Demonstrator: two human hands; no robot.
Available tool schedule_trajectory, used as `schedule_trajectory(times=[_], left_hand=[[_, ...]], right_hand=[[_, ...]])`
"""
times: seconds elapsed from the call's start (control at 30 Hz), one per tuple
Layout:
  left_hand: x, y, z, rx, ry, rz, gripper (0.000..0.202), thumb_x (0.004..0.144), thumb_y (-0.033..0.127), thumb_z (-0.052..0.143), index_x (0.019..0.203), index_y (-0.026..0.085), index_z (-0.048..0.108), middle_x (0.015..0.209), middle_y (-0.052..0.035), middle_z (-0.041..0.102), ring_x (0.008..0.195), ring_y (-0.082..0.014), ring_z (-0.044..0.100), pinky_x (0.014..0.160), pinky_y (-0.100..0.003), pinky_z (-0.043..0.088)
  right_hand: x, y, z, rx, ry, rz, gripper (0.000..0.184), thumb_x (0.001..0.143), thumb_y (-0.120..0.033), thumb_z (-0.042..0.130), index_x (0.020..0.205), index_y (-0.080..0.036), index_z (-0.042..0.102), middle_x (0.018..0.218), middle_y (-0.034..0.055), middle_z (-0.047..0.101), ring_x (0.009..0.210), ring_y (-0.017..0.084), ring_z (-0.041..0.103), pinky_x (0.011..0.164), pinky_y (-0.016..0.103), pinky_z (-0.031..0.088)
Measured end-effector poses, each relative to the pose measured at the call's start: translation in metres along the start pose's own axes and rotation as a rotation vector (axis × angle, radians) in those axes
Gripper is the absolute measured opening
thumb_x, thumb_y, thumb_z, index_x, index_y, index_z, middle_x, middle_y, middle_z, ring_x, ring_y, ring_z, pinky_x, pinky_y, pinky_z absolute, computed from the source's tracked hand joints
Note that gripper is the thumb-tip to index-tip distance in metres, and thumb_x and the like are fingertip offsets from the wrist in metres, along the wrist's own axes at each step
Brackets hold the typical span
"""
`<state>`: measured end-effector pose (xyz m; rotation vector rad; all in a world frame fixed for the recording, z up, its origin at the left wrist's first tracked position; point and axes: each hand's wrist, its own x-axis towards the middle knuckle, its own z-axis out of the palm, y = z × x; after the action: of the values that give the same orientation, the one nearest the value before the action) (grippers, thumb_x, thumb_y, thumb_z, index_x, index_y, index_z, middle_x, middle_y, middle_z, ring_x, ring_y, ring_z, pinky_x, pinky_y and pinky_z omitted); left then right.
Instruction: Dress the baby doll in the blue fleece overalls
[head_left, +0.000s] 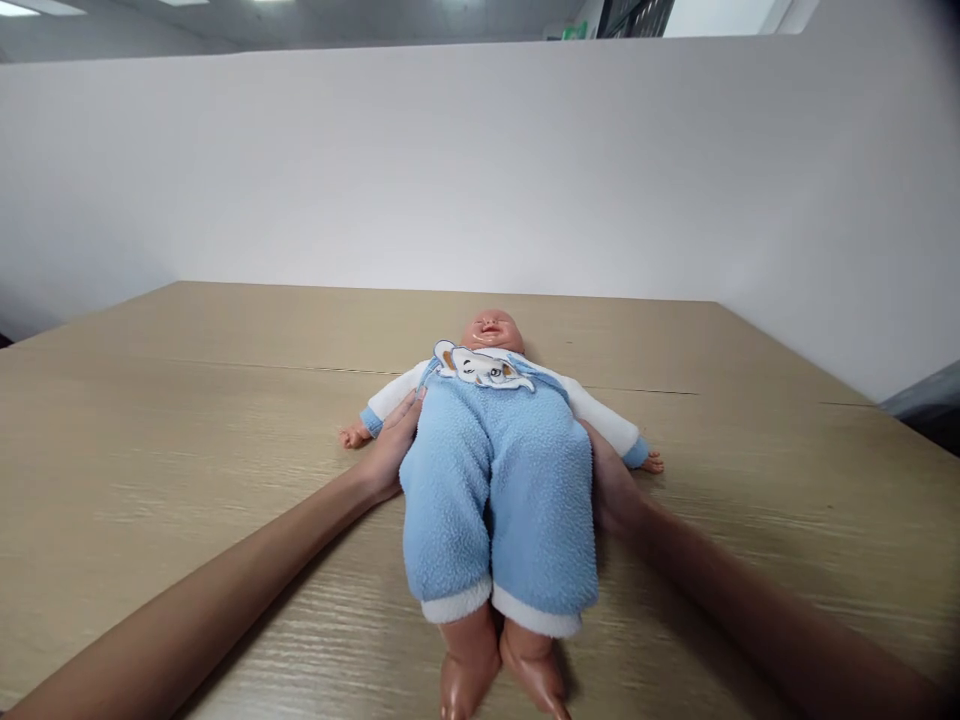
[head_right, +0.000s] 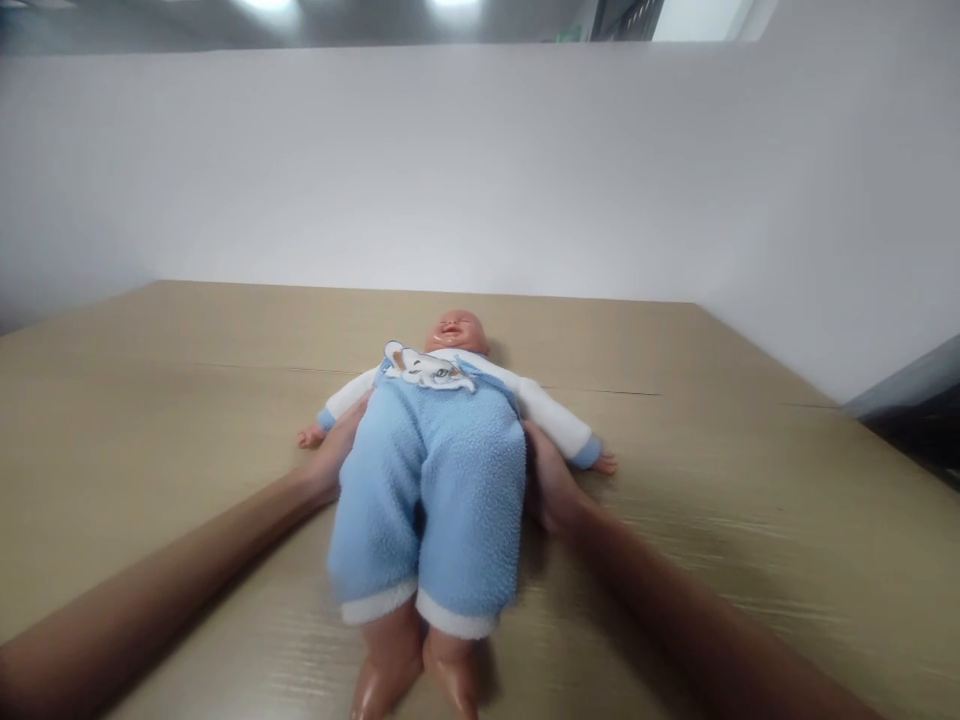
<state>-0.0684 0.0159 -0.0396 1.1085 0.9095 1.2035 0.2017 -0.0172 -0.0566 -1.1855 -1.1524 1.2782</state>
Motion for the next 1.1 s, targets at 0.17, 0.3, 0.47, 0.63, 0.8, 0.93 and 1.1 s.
schedule_trajectory(times=[0.17, 0.3, 0.47, 0.63, 0.8, 0.93, 1.1], left_hand=[[-0.001, 0.003, 0.008, -0.085, 0.014, -0.054, 0.063, 0.073, 0.064, 0.089, 0.119, 0.024, 0.073, 0.128, -0.0098, 0.076, 0.126, -0.0334, 0.066, 0.105, -0.045, 0.057], [-0.001, 0.004, 0.006, -0.040, 0.011, -0.050, 0.062, 0.070, 0.064, 0.089, 0.112, 0.022, 0.073, 0.115, -0.0081, 0.077, 0.118, -0.0329, 0.068, 0.098, -0.043, 0.059], [0.006, 0.003, -0.006, -0.047, -0.002, -0.064, 0.057, 0.072, 0.057, 0.090, 0.110, 0.019, 0.073, 0.107, -0.0068, 0.078, 0.117, -0.0326, 0.068, 0.099, -0.039, 0.055], [0.016, 0.000, -0.016, -0.137, -0.097, -0.028, 0.045, 0.088, 0.052, 0.079, 0.117, 0.018, 0.072, 0.110, -0.0081, 0.076, 0.111, -0.0303, 0.067, 0.100, -0.040, 0.052], [0.016, -0.002, -0.019, -0.065, -0.072, 0.029, 0.032, 0.095, 0.052, 0.076, 0.099, 0.021, 0.068, 0.097, -0.0028, 0.067, 0.090, -0.0211, 0.059, 0.085, -0.031, 0.048], [0.012, 0.001, -0.018, 0.114, 0.023, 0.132, 0.043, 0.094, 0.060, 0.075, 0.086, 0.022, 0.059, 0.079, 0.0025, 0.051, 0.075, -0.0162, 0.043, 0.072, -0.028, 0.039], [0.011, 0.006, -0.016, 0.329, 0.124, 0.297, 0.049, 0.093, 0.070, 0.072, 0.093, 0.022, 0.065, 0.089, -0.0004, 0.060, 0.087, -0.0195, 0.052, 0.080, -0.029, 0.044]], right_hand=[[0.001, 0.000, 0.004, 0.247, 0.028, 0.280, 0.048, 0.077, -0.077, 0.068, 0.071, -0.030, 0.057, 0.073, 0.0088, 0.076, 0.100, 0.039, 0.075, 0.082, 0.049, 0.064], [0.003, 0.005, 0.002, 0.111, 0.005, 0.181, 0.053, 0.085, -0.082, 0.058, 0.080, -0.029, 0.066, 0.079, 0.0087, 0.077, 0.102, 0.037, 0.074, 0.086, 0.048, 0.063], [0.006, 0.010, 0.002, 0.068, 0.047, 0.088, 0.053, 0.091, -0.076, 0.060, 0.115, -0.030, 0.071, 0.108, 0.0066, 0.079, 0.122, 0.032, 0.068, 0.110, 0.047, 0.054], [0.010, 0.009, -0.004, -0.053, 0.074, -0.103, 0.039, 0.095, -0.064, 0.059, 0.110, -0.029, 0.069, 0.116, 0.0046, 0.077, 0.122, 0.029, 0.065, 0.112, 0.044, 0.050], [0.014, 0.005, -0.013, -0.121, 0.061, -0.207, 0.035, 0.095, -0.058, 0.055, 0.105, -0.028, 0.069, 0.110, 0.0049, 0.075, 0.114, 0.032, 0.066, 0.102, 0.044, 0.055], [0.017, -0.005, -0.013, -0.127, 0.016, -0.159, 0.040, 0.099, -0.061, 0.058, 0.112, -0.025, 0.070, 0.112, 0.0069, 0.074, 0.106, 0.030, 0.069, 0.094, 0.045, 0.057], [0.027, -0.032, -0.011, -0.133, -0.065, -0.078, 0.044, 0.103, -0.063, 0.057, 0.100, -0.021, 0.070, 0.099, 0.0061, 0.072, 0.087, 0.023, 0.067, 0.083, 0.040, 0.057]])
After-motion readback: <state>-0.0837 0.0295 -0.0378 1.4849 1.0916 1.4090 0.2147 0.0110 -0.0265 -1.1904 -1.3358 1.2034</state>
